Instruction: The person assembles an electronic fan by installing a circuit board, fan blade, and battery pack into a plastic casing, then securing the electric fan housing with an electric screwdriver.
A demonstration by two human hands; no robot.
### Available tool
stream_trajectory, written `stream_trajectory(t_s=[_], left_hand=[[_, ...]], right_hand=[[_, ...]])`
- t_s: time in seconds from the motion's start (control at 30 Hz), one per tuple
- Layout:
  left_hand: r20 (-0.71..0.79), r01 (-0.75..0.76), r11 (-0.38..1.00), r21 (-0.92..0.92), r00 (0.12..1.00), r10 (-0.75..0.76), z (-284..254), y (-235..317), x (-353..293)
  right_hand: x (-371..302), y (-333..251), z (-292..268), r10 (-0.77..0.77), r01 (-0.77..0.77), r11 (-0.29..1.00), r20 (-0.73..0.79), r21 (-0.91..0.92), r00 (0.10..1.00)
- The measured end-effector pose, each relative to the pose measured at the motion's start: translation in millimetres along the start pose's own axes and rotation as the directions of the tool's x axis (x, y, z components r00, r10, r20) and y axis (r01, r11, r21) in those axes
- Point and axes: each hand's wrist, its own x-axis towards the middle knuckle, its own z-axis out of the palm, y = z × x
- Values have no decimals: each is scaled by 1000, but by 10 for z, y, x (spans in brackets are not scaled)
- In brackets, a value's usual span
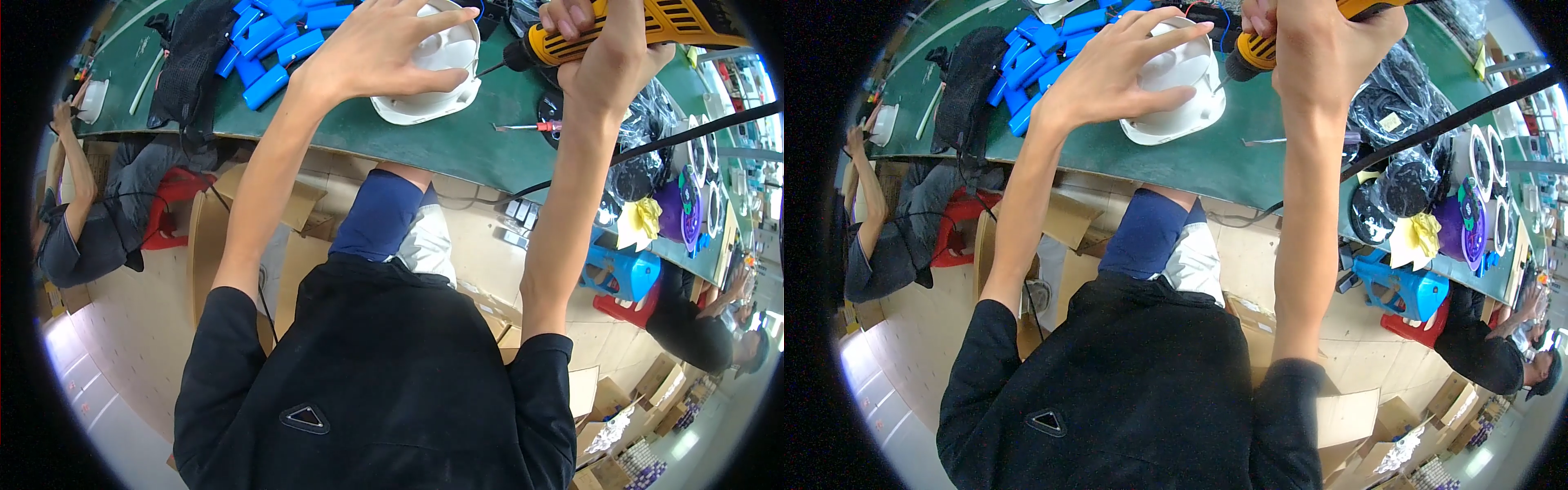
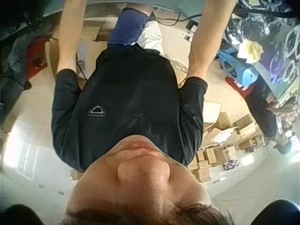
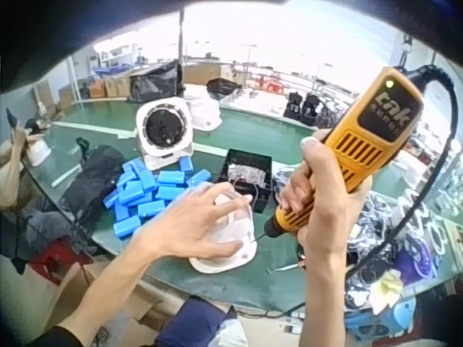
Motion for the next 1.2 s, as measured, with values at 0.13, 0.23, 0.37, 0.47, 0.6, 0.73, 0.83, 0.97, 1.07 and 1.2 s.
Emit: stream_trajectory(t_s=[0.13, 0.23, 0.37, 0.47, 0.6, 0.73, 0.83, 0.97, 1.07, 1.2], left_hand=[[-14, -15, 1000, -16, 1000, 14, 15, -20, -9], [-9, -16, 1000, -2, 1000, 16, 12, -11, -13], [-9, -14, 999, 29, 1000, 14, 2, 39, -6], [-35, -25, 997, 79, 999, 28, 72, 36, -28], [64, 80, 987, 140, 994, -90, -64, 224, 55], [72, 75, 981, 179, 993, -89, 10, 192, 51], [-105, 45, 927, 372, 994, -6, 284, 13, -50], [-123, 27, 933, 359, 992, 18, 304, -12, -33], [-98, 40, 958, 282, 995, -13, 229, 11, -35], [-96, 82, 986, 144, 993, -69, 172, -97, -142]], right_hand=[[-3, 16, 9, 13, -13, 1000, 12, -27, 1000], [-4, 29, 0, -3, 3, 1000, 11, -24, 1000], [-2, 27, 43, 3, -3, 1000, 16, -31, 1000], [13, 32, 151, 69, -58, 988, 70, -142, 995], [27, 92, 92, 82, -55, 976, 122, -210, 989], [117, 72, 60, 301, -304, 937, -41, -171, 953], [-10, 10, 51, 127, -117, 986, 75, -119, 989], [-4, 13, 22, 125, -122, 991, 65, -58, 990], [17, 18, 27, 93, -92, 995, 9, -37, 996], [133, -59, -23, -59, 58, 998, -33, -36, 998]])
